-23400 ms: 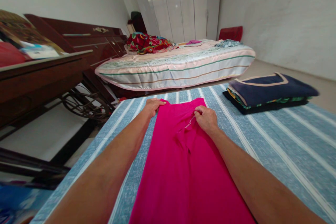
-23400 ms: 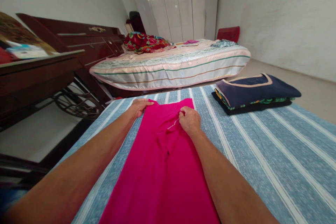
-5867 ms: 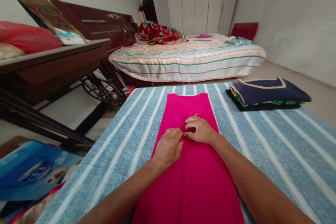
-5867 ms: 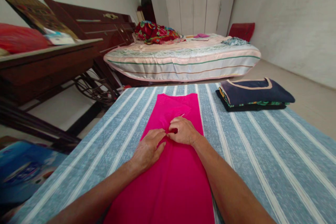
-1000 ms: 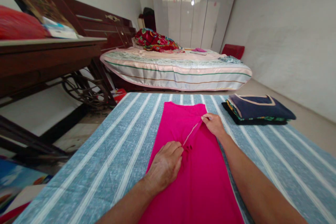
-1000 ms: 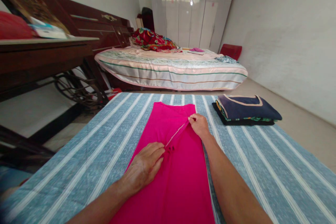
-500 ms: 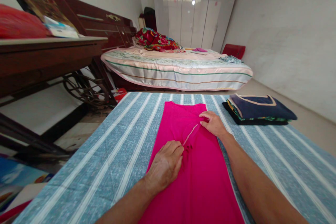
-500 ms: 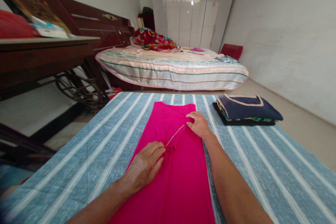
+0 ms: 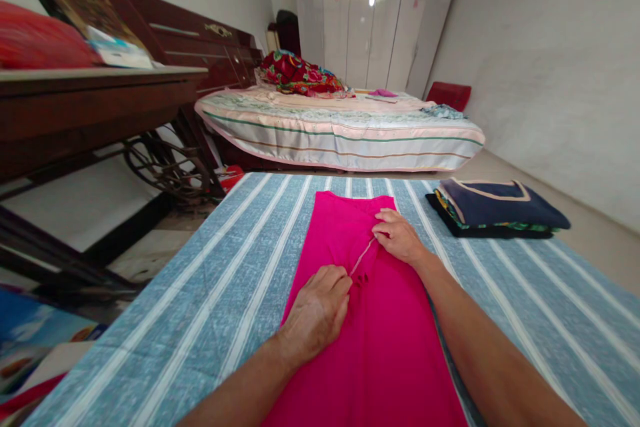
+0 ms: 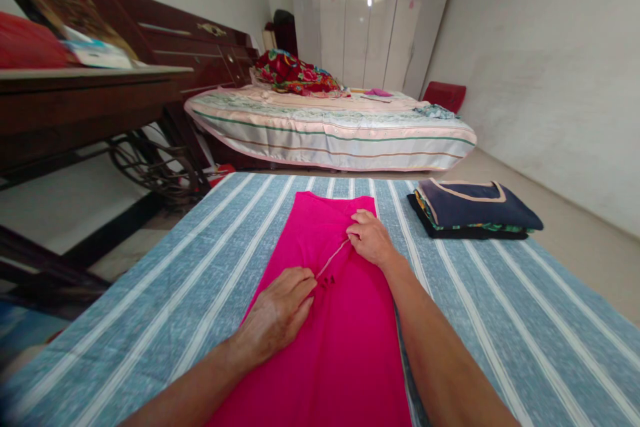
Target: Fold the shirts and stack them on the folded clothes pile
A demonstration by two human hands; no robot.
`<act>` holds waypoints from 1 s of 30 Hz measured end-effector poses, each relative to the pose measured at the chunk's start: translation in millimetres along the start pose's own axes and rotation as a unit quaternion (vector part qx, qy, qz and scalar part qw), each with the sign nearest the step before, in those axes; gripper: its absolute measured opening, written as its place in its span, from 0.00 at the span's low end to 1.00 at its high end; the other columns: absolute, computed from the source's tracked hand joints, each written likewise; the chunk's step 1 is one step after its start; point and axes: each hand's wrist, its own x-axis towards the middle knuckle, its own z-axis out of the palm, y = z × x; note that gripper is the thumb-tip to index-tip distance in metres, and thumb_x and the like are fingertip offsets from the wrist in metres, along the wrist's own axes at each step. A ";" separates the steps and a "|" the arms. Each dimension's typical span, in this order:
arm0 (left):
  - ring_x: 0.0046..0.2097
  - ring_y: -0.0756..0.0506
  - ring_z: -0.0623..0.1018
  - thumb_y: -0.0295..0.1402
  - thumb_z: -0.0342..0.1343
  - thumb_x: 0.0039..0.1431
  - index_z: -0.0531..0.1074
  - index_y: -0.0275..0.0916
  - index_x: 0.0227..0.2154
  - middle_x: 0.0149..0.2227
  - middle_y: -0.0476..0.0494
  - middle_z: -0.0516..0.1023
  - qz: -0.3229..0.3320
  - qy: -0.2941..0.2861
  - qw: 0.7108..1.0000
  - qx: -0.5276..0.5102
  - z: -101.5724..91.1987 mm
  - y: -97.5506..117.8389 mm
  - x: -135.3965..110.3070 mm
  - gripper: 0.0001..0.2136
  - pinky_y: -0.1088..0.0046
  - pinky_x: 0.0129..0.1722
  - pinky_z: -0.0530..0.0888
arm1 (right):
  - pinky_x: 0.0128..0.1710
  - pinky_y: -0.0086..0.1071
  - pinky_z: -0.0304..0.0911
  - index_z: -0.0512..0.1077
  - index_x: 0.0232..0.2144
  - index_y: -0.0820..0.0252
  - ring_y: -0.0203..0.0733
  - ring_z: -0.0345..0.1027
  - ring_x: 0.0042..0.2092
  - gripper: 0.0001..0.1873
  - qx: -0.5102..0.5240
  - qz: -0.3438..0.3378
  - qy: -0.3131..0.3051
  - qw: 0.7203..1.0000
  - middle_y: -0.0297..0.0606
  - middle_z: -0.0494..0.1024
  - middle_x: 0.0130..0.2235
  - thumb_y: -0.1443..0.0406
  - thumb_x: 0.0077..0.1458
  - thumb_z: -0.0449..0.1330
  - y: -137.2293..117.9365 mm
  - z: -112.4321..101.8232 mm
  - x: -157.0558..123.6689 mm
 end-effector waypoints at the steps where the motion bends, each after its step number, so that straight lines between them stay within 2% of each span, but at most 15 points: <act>1: 0.45 0.44 0.70 0.25 0.46 0.60 0.69 0.37 0.39 0.41 0.42 0.72 -0.001 -0.001 1.000 0.000 -0.1 0.1 0.0 0.09 0.64 0.48 0.71 | 0.55 0.45 0.58 0.77 0.28 0.57 0.48 0.63 0.52 0.10 0.007 0.001 0.006 1.000 0.44 0.75 0.44 0.71 0.53 0.56 -0.7 0.1 0.4; 3: 0.45 0.44 0.70 0.24 0.46 0.60 0.68 0.37 0.39 0.41 0.42 0.71 -0.002 -0.002 1.000 -0.001 -0.3 0.2 0.0 0.09 0.64 0.47 0.71 | 0.55 0.44 0.58 0.76 0.27 0.58 0.47 0.64 0.51 0.11 0.027 0.004 0.019 0.999 0.43 0.75 0.42 0.72 0.53 0.55 -2.2 -0.5 1.1; 6: 0.45 0.44 0.70 0.24 0.46 0.59 0.69 0.37 0.38 0.41 0.42 0.71 -0.005 0.002 1.000 -0.004 -0.2 0.3 0.2 0.08 0.65 0.47 0.71 | 0.55 0.45 0.58 0.76 0.30 0.59 0.47 0.64 0.52 0.07 0.058 0.010 0.022 0.998 0.44 0.75 0.44 0.71 0.50 0.58 -5.0 -2.6 1.8; 10: 0.44 0.44 0.70 0.24 0.46 0.59 0.69 0.37 0.38 0.41 0.42 0.71 -0.007 -0.001 1.000 -0.003 0.5 0.0 0.4 0.08 0.64 0.47 0.71 | 0.56 0.47 0.56 0.77 0.34 0.58 0.50 0.61 0.55 0.09 0.087 -0.006 -0.018 0.996 0.45 0.74 0.48 0.68 0.46 0.64 -9.5 -4.0 2.9; 15: 0.44 0.45 0.70 0.24 0.46 0.58 0.70 0.38 0.38 0.41 0.42 0.71 -0.008 -0.003 1.000 -0.008 0.0 0.0 0.5 0.09 0.65 0.47 0.71 | 0.57 0.47 0.54 0.78 0.31 0.56 0.50 0.61 0.55 0.09 0.069 -0.015 -0.047 0.996 0.42 0.75 0.46 0.71 0.47 0.61 -12.6 -3.0 4.4; 20: 0.44 0.45 0.70 0.26 0.47 0.58 0.72 0.38 0.37 0.40 0.42 0.71 -0.014 0.006 1.000 -0.027 -1.2 0.0 1.8 0.09 0.66 0.45 0.71 | 0.56 0.45 0.56 0.77 0.27 0.54 0.46 0.64 0.52 0.11 0.065 -0.014 -0.039 0.997 0.37 0.76 0.41 0.73 0.50 0.57 -13.4 -3.6 5.8; 27: 0.39 0.47 0.70 0.28 0.46 0.61 0.72 0.38 0.30 0.35 0.44 0.71 -0.038 0.023 0.998 -0.050 -1.1 -0.8 6.7 0.10 0.69 0.41 0.69 | 0.54 0.43 0.59 0.76 0.29 0.57 0.45 0.65 0.51 0.09 0.126 0.022 0.024 0.991 0.42 0.76 0.43 0.72 0.50 0.57 -12.0 -3.8 6.1; 30: 0.39 0.47 0.69 0.28 0.46 0.62 0.71 0.38 0.30 0.34 0.45 0.71 -0.038 0.012 0.998 -0.044 0.3 -3.0 7.1 0.10 0.69 0.40 0.68 | 0.54 0.44 0.59 0.76 0.28 0.57 0.46 0.64 0.51 0.09 0.137 0.030 0.014 0.990 0.42 0.76 0.44 0.73 0.48 0.57 -10.3 -3.5 4.7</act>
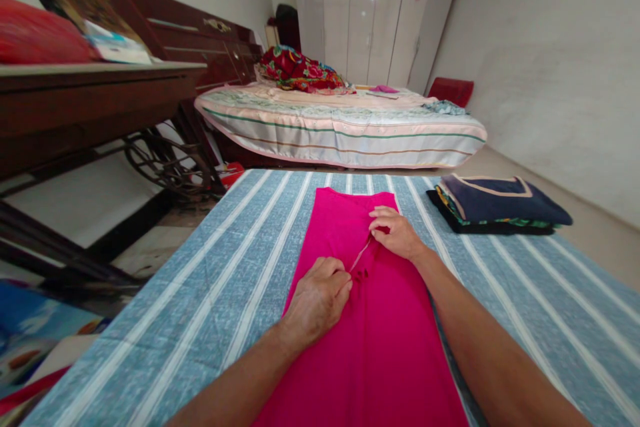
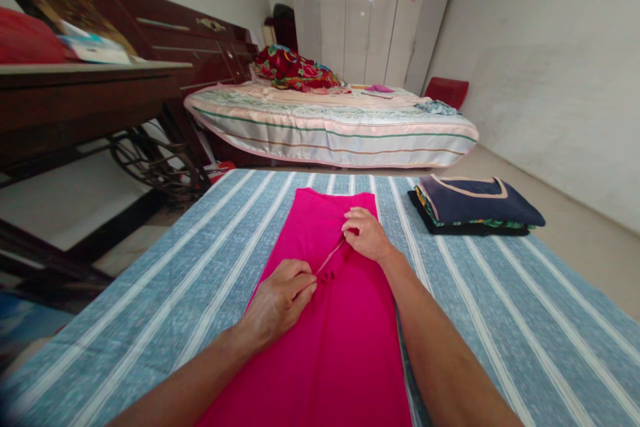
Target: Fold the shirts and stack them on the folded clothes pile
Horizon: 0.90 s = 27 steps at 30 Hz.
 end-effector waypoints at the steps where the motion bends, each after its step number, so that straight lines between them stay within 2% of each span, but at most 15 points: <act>1: 0.39 0.47 0.69 0.29 0.46 0.62 0.71 0.38 0.30 0.34 0.45 0.71 0.000 -0.002 1.000 0.001 0.4 -1.0 0.0 0.10 0.69 0.40 0.68 | 0.54 0.44 0.58 0.76 0.28 0.57 0.46 0.64 0.52 0.09 -0.002 0.002 -0.009 1.000 0.41 0.75 0.44 0.73 0.46 0.57 0.6 -0.1 -0.5; 5: 0.40 0.46 0.70 0.28 0.48 0.61 0.70 0.38 0.35 0.35 0.44 0.72 -0.008 0.001 1.000 0.001 1.2 -4.2 -0.1 0.06 0.68 0.42 0.69 | 0.55 0.44 0.57 0.76 0.27 0.57 0.46 0.64 0.53 0.09 -0.015 0.004 -0.032 0.999 0.41 0.75 0.45 0.74 0.45 0.59 2.7 -0.2 -1.7; 8: 0.42 0.44 0.70 0.28 0.50 0.59 0.68 0.39 0.43 0.39 0.43 0.73 -0.017 0.001 1.000 0.005 1.6 -4.5 -0.1 0.10 0.66 0.43 0.69 | 0.56 0.44 0.57 0.76 0.26 0.56 0.46 0.63 0.53 0.09 -0.019 0.006 -0.045 0.999 0.41 0.75 0.46 0.74 0.44 0.60 2.8 0.5 -2.5; 11: 0.42 0.44 0.70 0.27 0.50 0.58 0.68 0.38 0.44 0.39 0.43 0.72 -0.025 -0.009 0.999 0.023 1.4 -2.6 0.5 0.11 0.65 0.44 0.70 | 0.55 0.43 0.57 0.76 0.25 0.57 0.46 0.64 0.52 0.07 -0.022 0.015 -0.048 0.998 0.41 0.75 0.45 0.73 0.44 0.60 1.3 2.1 -3.0; 16: 0.40 0.45 0.69 0.27 0.48 0.59 0.71 0.40 0.35 0.36 0.44 0.70 -0.033 -0.034 0.998 0.048 -0.7 2.1 2.5 0.07 0.67 0.42 0.70 | 0.50 0.35 0.61 0.75 0.25 0.56 0.41 0.68 0.45 0.08 -0.041 0.066 0.009 0.997 0.36 0.77 0.39 0.71 0.50 0.57 2.5 3.0 -2.2; 20: 0.40 0.46 0.70 0.27 0.48 0.58 0.71 0.40 0.33 0.36 0.44 0.70 -0.034 -0.030 0.998 0.049 -1.9 4.2 2.9 0.06 0.68 0.42 0.71 | 0.44 0.36 0.62 0.74 0.27 0.55 0.43 0.68 0.38 0.09 -0.094 0.134 0.061 0.985 0.37 0.76 0.32 0.68 0.53 0.54 12.1 3.5 -4.6; 24: 0.48 0.43 0.70 0.26 0.49 0.57 0.72 0.39 0.37 0.46 0.41 0.72 -0.019 -0.001 0.998 0.055 1.3 2.2 1.1 0.08 0.62 0.50 0.70 | 0.43 0.38 0.61 0.72 0.22 0.56 0.46 0.66 0.38 0.08 -0.134 0.166 0.070 0.975 0.39 0.73 0.27 0.63 0.52 0.58 20.1 6.2 -7.4; 27: 0.53 0.42 0.69 0.26 0.49 0.57 0.71 0.39 0.40 0.51 0.41 0.71 0.004 0.011 0.998 0.060 5.1 -1.4 -0.4 0.10 0.60 0.55 0.68 | 0.43 0.37 0.60 0.71 0.20 0.55 0.45 0.65 0.37 0.10 -0.142 0.168 0.070 0.973 0.38 0.72 0.26 0.65 0.52 0.57 21.9 8.3 -6.3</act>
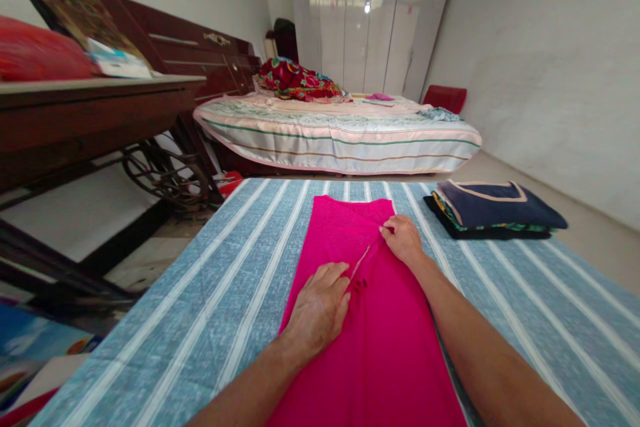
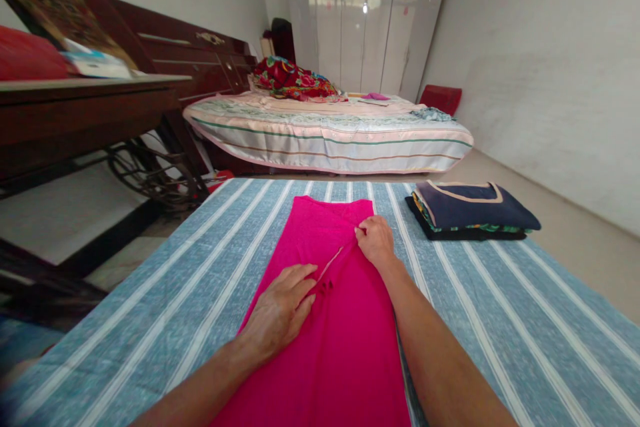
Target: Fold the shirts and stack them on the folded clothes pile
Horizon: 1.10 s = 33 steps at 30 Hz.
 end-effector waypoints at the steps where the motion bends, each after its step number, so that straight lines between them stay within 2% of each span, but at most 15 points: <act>1: 0.53 0.43 0.70 0.26 0.49 0.57 0.71 0.40 0.40 0.51 0.42 0.72 0.002 -0.002 1.000 0.001 0.9 -0.9 -0.3 0.10 0.60 0.54 0.69 | 0.44 0.36 0.60 0.70 0.20 0.55 0.44 0.65 0.37 0.10 -0.001 0.000 0.003 1.000 0.38 0.72 0.27 0.65 0.52 0.56 -0.1 0.4 0.5; 7: 0.51 0.43 0.73 0.26 0.47 0.58 0.72 0.38 0.39 0.48 0.41 0.74 0.004 -0.017 1.000 0.008 0.4 -0.5 0.8 0.10 0.60 0.52 0.72 | 0.45 0.39 0.61 0.70 0.21 0.56 0.46 0.66 0.38 0.06 -0.018 0.017 0.023 0.999 0.39 0.72 0.28 0.68 0.49 0.58 0.5 -2.6 -0.8; 10: 0.50 0.43 0.73 0.26 0.48 0.58 0.72 0.39 0.39 0.48 0.42 0.75 0.001 -0.017 1.000 0.011 -0.3 0.7 1.1 0.10 0.61 0.51 0.72 | 0.50 0.44 0.59 0.73 0.28 0.56 0.49 0.66 0.45 0.06 -0.015 0.006 0.030 0.999 0.41 0.75 0.34 0.70 0.48 0.57 -4.9 -6.2 -0.7; 13: 0.50 0.43 0.73 0.26 0.48 0.58 0.72 0.38 0.39 0.47 0.42 0.75 0.003 -0.015 1.000 0.012 -0.1 0.7 0.6 0.10 0.61 0.51 0.72 | 0.57 0.43 0.54 0.74 0.39 0.57 0.47 0.61 0.55 0.13 0.033 -0.084 0.014 0.996 0.42 0.74 0.47 0.71 0.52 0.55 -17.7 -7.4 0.2; 16: 0.50 0.43 0.73 0.26 0.48 0.58 0.71 0.38 0.38 0.47 0.41 0.75 0.008 -0.011 1.000 0.009 0.0 0.3 0.1 0.09 0.61 0.51 0.72 | 0.57 0.44 0.55 0.72 0.45 0.58 0.46 0.60 0.57 0.15 0.057 -0.181 -0.081 0.978 0.43 0.71 0.52 0.69 0.57 0.53 -30.6 -4.8 -2.8; 18: 0.49 0.43 0.73 0.26 0.47 0.58 0.71 0.38 0.38 0.46 0.41 0.75 0.010 -0.010 1.000 0.007 -0.4 0.2 0.1 0.09 0.62 0.51 0.72 | 0.56 0.47 0.56 0.73 0.45 0.57 0.48 0.62 0.56 0.14 0.023 -0.190 -0.142 0.971 0.44 0.72 0.52 0.67 0.59 0.52 -35.1 -3.1 -6.4; 20: 0.49 0.43 0.73 0.26 0.47 0.58 0.71 0.38 0.38 0.46 0.42 0.75 0.013 -0.010 1.000 0.005 -0.7 0.2 0.4 0.09 0.62 0.51 0.72 | 0.56 0.50 0.55 0.73 0.45 0.58 0.50 0.62 0.56 0.13 -0.014 -0.177 -0.162 0.971 0.46 0.72 0.52 0.65 0.60 0.52 -36.1 -3.0 -9.1; 25: 0.49 0.43 0.73 0.26 0.47 0.58 0.71 0.37 0.38 0.46 0.41 0.75 0.012 -0.013 1.000 0.008 -0.5 0.2 0.7 0.09 0.61 0.51 0.72 | 0.56 0.47 0.55 0.74 0.40 0.58 0.47 0.65 0.52 0.11 -0.042 -0.149 -0.115 0.981 0.44 0.74 0.48 0.64 0.62 0.52 -35.5 -7.9 -8.0; 28: 0.49 0.43 0.73 0.26 0.47 0.58 0.71 0.37 0.39 0.46 0.41 0.75 0.013 -0.014 1.000 0.009 0.4 0.1 0.0 0.09 0.61 0.51 0.72 | 0.57 0.43 0.54 0.74 0.41 0.59 0.45 0.65 0.53 0.13 -0.029 -0.170 -0.068 0.983 0.44 0.74 0.49 0.65 0.62 0.50 -38.0 -7.6 -6.6; 33: 0.50 0.43 0.73 0.27 0.47 0.59 0.71 0.37 0.40 0.47 0.41 0.74 0.016 -0.009 1.000 0.015 2.2 -0.9 -1.3 0.10 0.61 0.52 0.72 | 0.55 0.41 0.58 0.72 0.46 0.64 0.47 0.64 0.54 0.15 -0.020 -0.203 -0.142 0.969 0.49 0.72 0.51 0.65 0.60 0.52 -41.5 -2.5 -10.5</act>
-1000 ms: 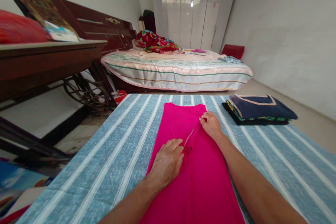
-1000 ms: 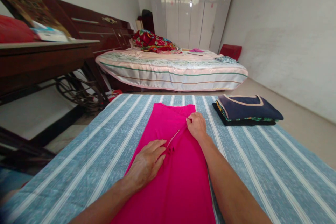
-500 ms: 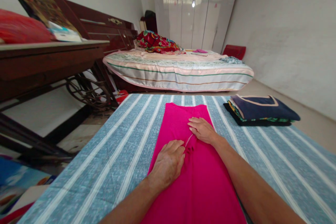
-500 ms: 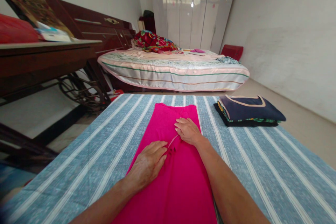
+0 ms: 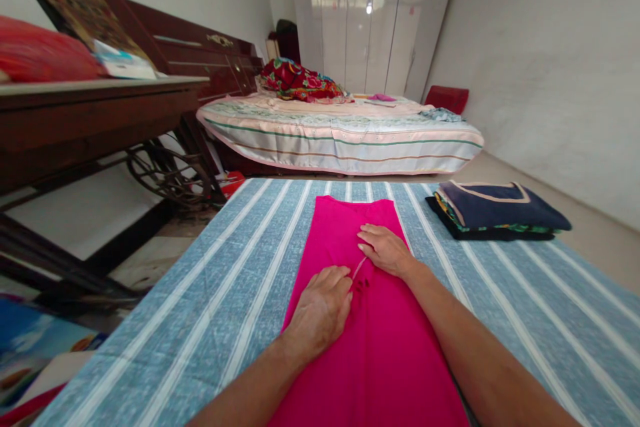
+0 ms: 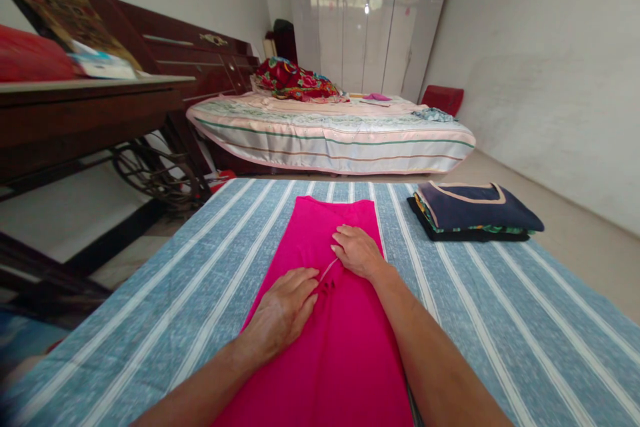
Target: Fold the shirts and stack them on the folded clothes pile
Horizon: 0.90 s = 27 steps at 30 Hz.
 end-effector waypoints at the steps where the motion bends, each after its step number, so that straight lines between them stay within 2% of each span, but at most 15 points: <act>1: 0.50 0.43 0.73 0.27 0.47 0.59 0.71 0.37 0.40 0.47 0.41 0.74 0.001 0.001 1.000 0.001 0.2 -0.2 -0.2 0.10 0.61 0.52 0.72 | 0.55 0.42 0.59 0.72 0.45 0.64 0.47 0.64 0.54 0.15 0.000 0.004 -0.005 1.000 0.49 0.72 0.51 0.65 0.60 0.52 -1.1 0.2 -0.5; 6: 0.49 0.43 0.73 0.26 0.47 0.58 0.71 0.37 0.40 0.46 0.41 0.75 0.000 0.005 1.000 0.000 0.6 -0.7 0.0 0.10 0.63 0.52 0.72 | 0.58 0.40 0.55 0.71 0.48 0.63 0.46 0.61 0.56 0.16 0.008 -0.011 0.038 0.999 0.47 0.71 0.52 0.64 0.58 0.54 -9.8 -5.6 -0.6; 8: 0.49 0.43 0.73 0.26 0.48 0.58 0.71 0.37 0.40 0.46 0.41 0.75 -0.001 0.004 1.000 0.000 0.4 -0.5 0.3 0.10 0.63 0.51 0.72 | 0.57 0.39 0.56 0.72 0.47 0.62 0.45 0.63 0.55 0.15 0.014 -0.031 0.016 0.999 0.46 0.72 0.51 0.63 0.58 0.55 -14.3 -8.1 -0.3; 11: 0.49 0.43 0.73 0.26 0.48 0.58 0.70 0.37 0.41 0.46 0.42 0.75 -0.001 0.000 1.000 -0.001 -0.6 -0.1 0.9 0.10 0.62 0.51 0.72 | 0.54 0.38 0.59 0.74 0.41 0.62 0.44 0.66 0.51 0.13 0.022 -0.021 -0.001 1.000 0.44 0.75 0.46 0.61 0.58 0.56 -21.4 -10.5 -0.5; 15: 0.49 0.43 0.74 0.26 0.47 0.58 0.71 0.37 0.40 0.46 0.41 0.75 0.003 0.003 1.000 -0.002 -1.8 -0.4 1.3 0.10 0.62 0.51 0.72 | 0.55 0.38 0.56 0.74 0.40 0.62 0.45 0.65 0.51 0.15 0.012 -0.001 0.045 0.999 0.46 0.74 0.46 0.57 0.58 0.57 -33.3 -12.6 -0.5; 22: 0.47 0.43 0.75 0.25 0.48 0.57 0.71 0.38 0.40 0.44 0.41 0.76 0.016 0.028 0.999 0.003 0.6 -4.9 0.2 0.10 0.62 0.49 0.74 | 0.49 0.37 0.60 0.73 0.39 0.63 0.46 0.66 0.45 0.19 -0.061 0.049 -0.052 0.996 0.45 0.74 0.41 0.53 0.58 0.55 -51.6 -18.9 1.1; 27: 0.47 0.43 0.75 0.24 0.48 0.56 0.70 0.38 0.41 0.44 0.41 0.76 0.026 0.045 0.999 0.004 1.1 -7.8 0.3 0.11 0.62 0.48 0.75 | 0.47 0.38 0.60 0.73 0.38 0.62 0.48 0.65 0.44 0.19 -0.106 0.080 -0.072 0.989 0.45 0.73 0.39 0.53 0.59 0.54 -61.4 -24.9 -2.9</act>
